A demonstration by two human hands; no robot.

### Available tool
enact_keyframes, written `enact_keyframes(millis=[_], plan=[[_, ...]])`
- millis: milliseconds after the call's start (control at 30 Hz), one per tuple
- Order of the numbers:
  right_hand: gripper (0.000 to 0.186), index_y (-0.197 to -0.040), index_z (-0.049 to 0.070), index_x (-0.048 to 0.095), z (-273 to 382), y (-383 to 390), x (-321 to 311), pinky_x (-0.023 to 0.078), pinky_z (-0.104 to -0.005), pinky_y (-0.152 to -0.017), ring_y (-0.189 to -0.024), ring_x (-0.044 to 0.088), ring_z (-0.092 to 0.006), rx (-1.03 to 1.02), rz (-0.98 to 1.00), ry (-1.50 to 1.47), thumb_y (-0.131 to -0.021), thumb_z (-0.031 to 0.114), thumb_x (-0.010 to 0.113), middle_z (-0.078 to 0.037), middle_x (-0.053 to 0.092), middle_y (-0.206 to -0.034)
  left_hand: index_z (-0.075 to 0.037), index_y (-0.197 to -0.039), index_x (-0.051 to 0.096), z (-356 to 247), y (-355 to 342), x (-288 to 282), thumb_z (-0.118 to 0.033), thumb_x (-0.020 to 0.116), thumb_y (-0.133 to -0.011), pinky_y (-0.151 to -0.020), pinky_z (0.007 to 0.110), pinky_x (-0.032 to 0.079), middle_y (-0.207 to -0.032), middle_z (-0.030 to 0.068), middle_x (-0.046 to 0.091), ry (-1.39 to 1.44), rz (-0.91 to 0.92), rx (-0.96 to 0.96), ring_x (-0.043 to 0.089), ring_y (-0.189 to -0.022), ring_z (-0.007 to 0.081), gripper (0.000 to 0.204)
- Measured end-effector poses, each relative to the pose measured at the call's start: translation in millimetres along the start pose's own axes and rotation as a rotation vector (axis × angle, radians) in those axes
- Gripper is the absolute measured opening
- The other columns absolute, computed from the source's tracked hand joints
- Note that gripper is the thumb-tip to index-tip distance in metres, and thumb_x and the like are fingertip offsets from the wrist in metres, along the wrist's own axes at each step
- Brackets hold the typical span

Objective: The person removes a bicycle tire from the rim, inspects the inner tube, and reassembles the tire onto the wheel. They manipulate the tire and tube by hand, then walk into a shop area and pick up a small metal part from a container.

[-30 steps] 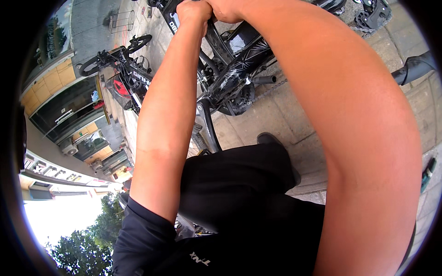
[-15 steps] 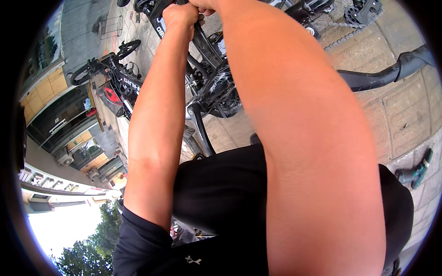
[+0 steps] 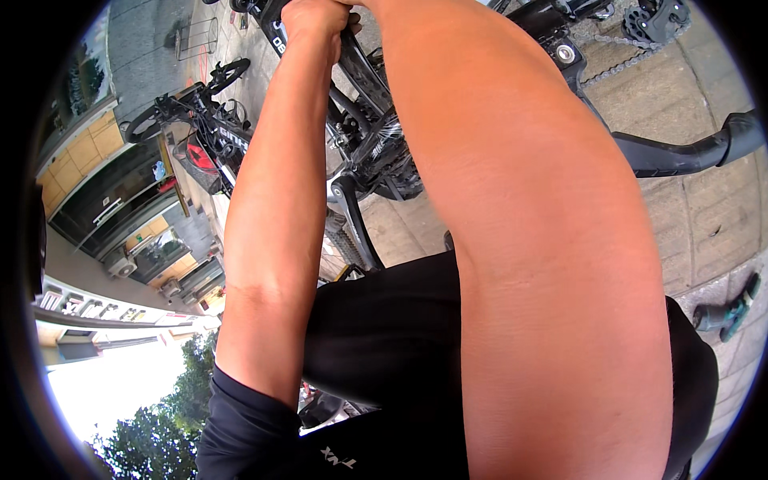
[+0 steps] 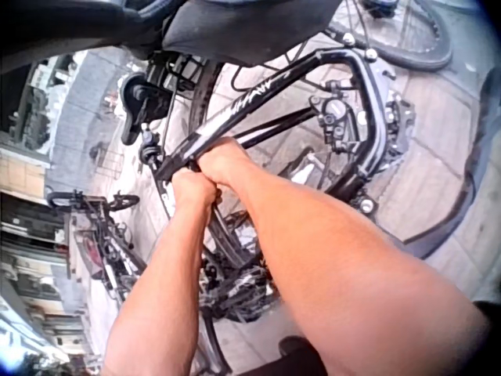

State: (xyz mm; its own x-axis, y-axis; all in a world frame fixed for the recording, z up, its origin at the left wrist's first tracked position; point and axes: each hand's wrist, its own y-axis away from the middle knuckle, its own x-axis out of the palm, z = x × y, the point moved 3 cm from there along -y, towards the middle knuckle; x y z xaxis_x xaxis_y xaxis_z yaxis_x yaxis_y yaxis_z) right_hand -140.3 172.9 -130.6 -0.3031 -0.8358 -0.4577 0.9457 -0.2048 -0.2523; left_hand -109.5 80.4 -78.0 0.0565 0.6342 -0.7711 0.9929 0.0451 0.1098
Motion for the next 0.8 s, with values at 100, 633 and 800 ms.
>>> enact_keyframes(millis=[100, 633, 800], plan=[[0.036, -0.112, 0.007, 0.073, 2.2, 0.2, 0.7, 0.055, -0.046, -0.094, -0.11, 0.069, -0.0362, 0.026, 0.009, 0.006, -0.098, 0.027, 0.046, -0.02, 0.071, -0.12, 0.006, -0.088, 0.066, -0.5, 0.9, -2.6, 0.003, 0.061, -0.09, -0.04, 0.039, 0.044, -0.069, 0.0154, 0.066, -0.114, -0.02, 0.053, 0.062, -0.051, 0.0236, 0.006], [0.04, -0.118, 0.008, 0.072, 12.3, -0.4, -3.7, 0.053, -0.0457, -0.097, -0.116, 0.066, -0.0372, 0.026, 0.178, -0.013, -0.095, 0.035, 0.052, -0.02, 0.069, -0.125, 0.01, -0.097, 0.061, 9.5, -1.8, -3.5, 0.015, 0.07, -0.081, -0.051, 0.038, 0.06, -0.087, 0.0206, 0.072, -0.095, 0.0, 0.017, 0.073, -0.067, 0.0281, 0.019], [0.039, -0.117, 0.007, 0.072, 7.4, 2.1, -3.1, 0.053, -0.0447, -0.095, -0.115, 0.066, -0.0362, 0.106, 0.162, -0.126, -0.095, 0.035, 0.054, -0.021, 0.069, -0.125, 0.011, -0.097, 0.062, 28.6, -21.2, 3.6, 0.01, 0.071, -0.082, -0.052, 0.038, 0.059, -0.086, 0.0203, 0.072, -0.136, -0.059, 0.053, 0.072, -0.066, 0.0268, 0.017]])
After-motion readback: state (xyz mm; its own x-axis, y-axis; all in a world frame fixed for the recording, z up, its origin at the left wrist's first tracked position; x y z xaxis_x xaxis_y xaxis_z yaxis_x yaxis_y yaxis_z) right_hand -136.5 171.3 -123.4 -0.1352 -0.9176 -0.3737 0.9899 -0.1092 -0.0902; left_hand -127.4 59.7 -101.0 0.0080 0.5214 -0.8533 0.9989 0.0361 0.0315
